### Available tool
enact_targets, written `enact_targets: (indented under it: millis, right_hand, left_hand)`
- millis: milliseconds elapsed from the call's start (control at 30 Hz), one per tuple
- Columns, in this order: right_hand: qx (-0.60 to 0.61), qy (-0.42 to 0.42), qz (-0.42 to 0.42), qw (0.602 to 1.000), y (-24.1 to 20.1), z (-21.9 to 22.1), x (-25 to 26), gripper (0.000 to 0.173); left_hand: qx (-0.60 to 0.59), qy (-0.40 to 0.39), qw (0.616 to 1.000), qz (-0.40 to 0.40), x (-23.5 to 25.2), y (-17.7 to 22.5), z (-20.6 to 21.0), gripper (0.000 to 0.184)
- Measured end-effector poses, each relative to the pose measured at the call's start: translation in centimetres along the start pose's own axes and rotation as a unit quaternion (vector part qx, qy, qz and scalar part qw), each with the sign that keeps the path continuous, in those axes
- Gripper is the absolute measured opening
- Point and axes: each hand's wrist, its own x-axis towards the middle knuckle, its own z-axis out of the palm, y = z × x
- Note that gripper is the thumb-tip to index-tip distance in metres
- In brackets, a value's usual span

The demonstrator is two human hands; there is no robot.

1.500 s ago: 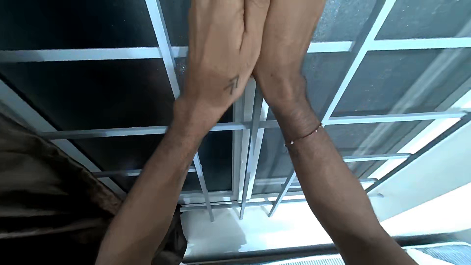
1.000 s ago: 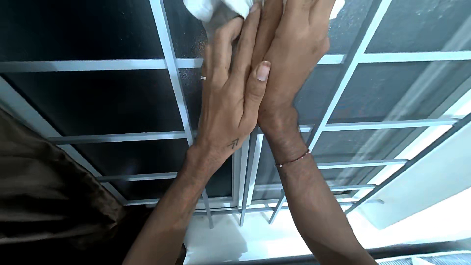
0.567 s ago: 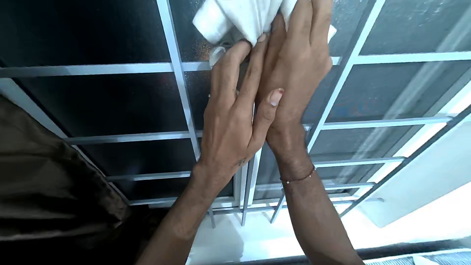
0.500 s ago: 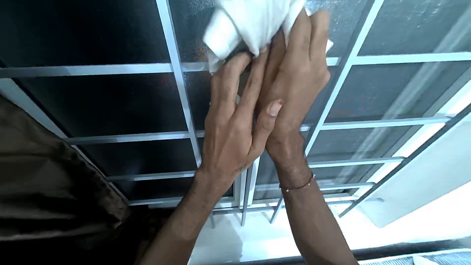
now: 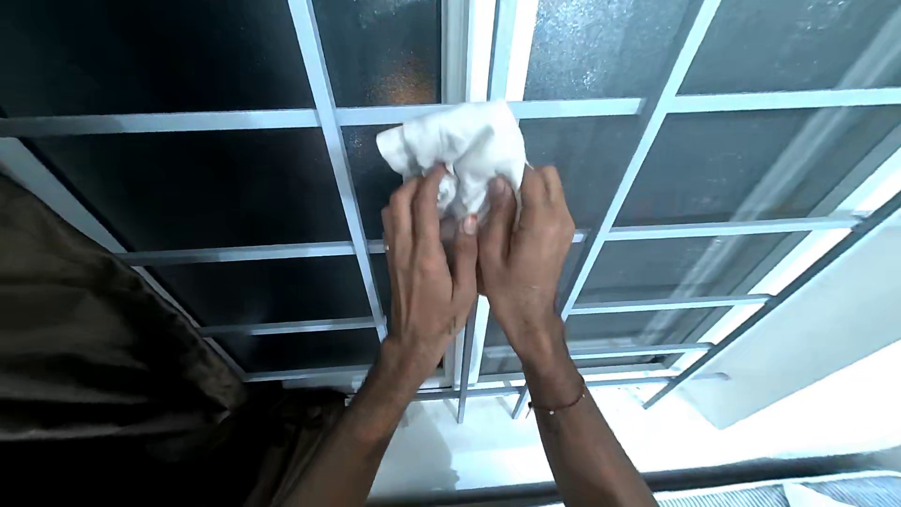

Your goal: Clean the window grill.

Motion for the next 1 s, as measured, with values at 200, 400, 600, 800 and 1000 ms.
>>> enact_targets:
  millis: [200, 400, 600, 800, 1000]
  right_hand:
    - [0.032, 0.006, 0.012, 0.999, -0.8, -0.2, 1.5, 0.022]
    - [-0.049, -0.07, -0.005, 0.996, 0.2, -1.9, -2.2, 0.022]
    - [-0.02, -0.068, -0.029, 0.997, -1.0, -2.7, 1.8, 0.021]
    - [-0.004, -0.063, -0.011, 0.998, 0.7, -2.0, -1.2, 0.02]
    - [-0.035, -0.071, -0.016, 0.997, 0.4, -2.4, -0.5, 0.022]
  left_hand:
    - [-0.081, 0.031, 0.996, -0.019, 3.7, 0.6, 0.4, 0.036]
    - [-0.023, -0.051, 0.998, 0.005, 0.4, 0.4, -1.3, 0.033]
    - [-0.124, 0.028, 0.992, -0.028, 4.3, -0.3, 0.5, 0.031]
    - [-0.162, -0.018, 0.985, -0.046, 2.8, -0.2, 0.1, 0.031]
    - [-0.047, -0.048, 0.997, -0.027, 2.6, 0.5, -1.3, 0.04]
